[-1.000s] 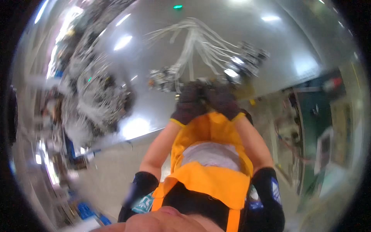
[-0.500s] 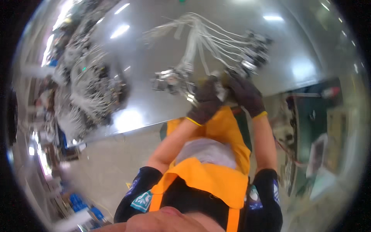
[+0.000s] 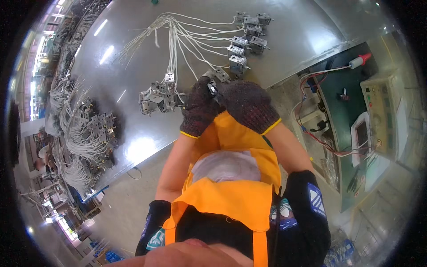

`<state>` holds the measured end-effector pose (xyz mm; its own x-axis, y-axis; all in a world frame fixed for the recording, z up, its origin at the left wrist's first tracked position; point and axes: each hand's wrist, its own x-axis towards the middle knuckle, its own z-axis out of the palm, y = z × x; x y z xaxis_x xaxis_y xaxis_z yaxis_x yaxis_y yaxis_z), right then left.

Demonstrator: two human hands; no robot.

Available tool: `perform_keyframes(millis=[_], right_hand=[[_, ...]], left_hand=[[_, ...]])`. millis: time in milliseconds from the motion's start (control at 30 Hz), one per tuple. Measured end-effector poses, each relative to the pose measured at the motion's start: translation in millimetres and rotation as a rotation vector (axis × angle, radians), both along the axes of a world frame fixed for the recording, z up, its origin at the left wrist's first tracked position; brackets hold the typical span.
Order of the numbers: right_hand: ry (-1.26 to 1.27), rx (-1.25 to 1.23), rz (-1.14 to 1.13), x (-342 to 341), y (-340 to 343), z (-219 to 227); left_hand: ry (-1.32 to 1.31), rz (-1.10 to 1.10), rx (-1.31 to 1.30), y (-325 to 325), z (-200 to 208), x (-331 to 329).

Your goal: The recorder is assembling wire harness components and connecting them to a testing jig on a production line.

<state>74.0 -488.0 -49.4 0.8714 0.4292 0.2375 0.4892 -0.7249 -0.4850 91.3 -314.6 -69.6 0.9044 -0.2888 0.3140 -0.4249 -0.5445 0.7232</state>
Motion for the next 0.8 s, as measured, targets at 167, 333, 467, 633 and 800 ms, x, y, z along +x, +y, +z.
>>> perform_keyframes(millis=[167, 333, 467, 633, 800], right_hand=[[-0.015, -0.183, 0.050, 3.7, 10.4, 14.6], [-0.122, -0.266, 0.028, 3.5, 11.2, 6.9], [0.013, -0.241, -0.054, 6.1, 22.7, 26.0], [0.034, 0.404, 0.111, 2.5, 9.4, 38.3], [1.005, 0.316, -0.089, -2.6, 31.2, 18.6]], left_hand=[[-0.036, 0.012, -0.064, -1.1, -22.3, 7.5], [-0.047, 0.095, 0.124, -3.1, -11.5, -3.9], [0.002, 0.041, 0.067, -0.3, -7.3, -3.5], [-0.214, 0.153, 0.610, 29.7, -0.6, -33.9], [-0.068, -0.076, 0.575, 66.3, -1.3, -45.1]])
